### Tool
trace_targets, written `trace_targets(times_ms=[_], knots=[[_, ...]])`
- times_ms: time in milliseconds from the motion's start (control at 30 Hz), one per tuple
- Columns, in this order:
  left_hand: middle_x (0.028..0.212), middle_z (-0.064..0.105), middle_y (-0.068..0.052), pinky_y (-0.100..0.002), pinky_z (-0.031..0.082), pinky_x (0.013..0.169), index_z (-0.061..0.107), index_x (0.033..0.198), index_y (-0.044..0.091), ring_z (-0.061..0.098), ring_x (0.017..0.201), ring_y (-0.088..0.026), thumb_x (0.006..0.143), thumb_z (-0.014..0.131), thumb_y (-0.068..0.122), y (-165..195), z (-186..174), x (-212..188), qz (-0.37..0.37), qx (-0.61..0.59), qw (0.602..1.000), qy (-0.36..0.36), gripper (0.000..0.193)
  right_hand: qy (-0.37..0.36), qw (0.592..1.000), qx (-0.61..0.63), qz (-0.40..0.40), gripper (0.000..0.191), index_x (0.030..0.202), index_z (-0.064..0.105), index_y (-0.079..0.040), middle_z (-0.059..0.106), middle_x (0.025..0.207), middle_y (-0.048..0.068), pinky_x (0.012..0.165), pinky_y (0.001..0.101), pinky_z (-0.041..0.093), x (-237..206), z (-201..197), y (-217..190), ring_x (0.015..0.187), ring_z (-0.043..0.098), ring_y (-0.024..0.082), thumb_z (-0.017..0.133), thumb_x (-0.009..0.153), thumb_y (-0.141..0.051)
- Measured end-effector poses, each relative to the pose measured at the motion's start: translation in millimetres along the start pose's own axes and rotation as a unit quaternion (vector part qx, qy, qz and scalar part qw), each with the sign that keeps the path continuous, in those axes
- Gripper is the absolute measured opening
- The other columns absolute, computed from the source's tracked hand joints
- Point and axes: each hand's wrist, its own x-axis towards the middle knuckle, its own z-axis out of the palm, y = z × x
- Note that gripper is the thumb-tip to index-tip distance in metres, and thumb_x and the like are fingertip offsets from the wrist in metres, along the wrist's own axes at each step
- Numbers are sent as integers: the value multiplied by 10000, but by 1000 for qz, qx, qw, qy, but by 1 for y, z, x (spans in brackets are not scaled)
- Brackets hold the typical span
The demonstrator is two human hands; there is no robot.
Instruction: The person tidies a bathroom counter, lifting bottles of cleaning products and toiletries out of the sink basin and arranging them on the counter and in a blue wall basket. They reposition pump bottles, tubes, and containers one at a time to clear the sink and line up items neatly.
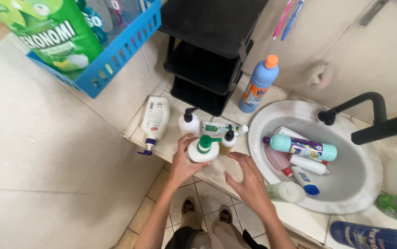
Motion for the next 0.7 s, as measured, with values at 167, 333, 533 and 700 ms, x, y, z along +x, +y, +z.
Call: trace_targets(times_ms=[167, 333, 533, 700], knots=[[1352, 660, -145, -395, 540, 1053, 339, 1465, 105, 667, 1249, -269, 631, 956, 212, 4, -15, 1, -15, -67, 998, -16, 1042, 85, 993, -59, 54, 851, 1410, 403, 36, 536, 1330, 266, 936, 431, 488, 38, 36, 32, 1116, 590, 403, 837, 693, -118], [1339, 667, -142, -396, 544, 1031, 358, 1446, 112, 671, 1237, -266, 622, 963, 207, 4, -32, 6, 3, -49, 998, -30, 1027, 35, 971, 81, 224, 939, 1449, 376, -33, 650, 1206, 195, 819, 403, 536, 56, 87, 67, 942, 701, 307, 893, 679, -179], [1327, 681, -138, -381, 555, 1041, 361, 1454, 97, 686, 1229, -264, 646, 957, 235, -8, -39, 9, 25, -65, 996, -53, 1013, 127, 949, 8, 289, 601, 1260, 544, -57, 762, 934, 167, 732, 412, 565, 38, 111, 87, 823, 761, 299, 873, 800, -259], [1367, 644, -151, -389, 546, 1061, 353, 1454, 80, 661, 1259, -283, 653, 967, 260, -16, -19, 22, 62, -57, 993, -83, 1026, 188, 940, -23, 283, 640, 1289, 505, -35, 754, 940, 182, 713, 431, 563, 23, 91, 79, 854, 744, 328, 853, 781, -209]])
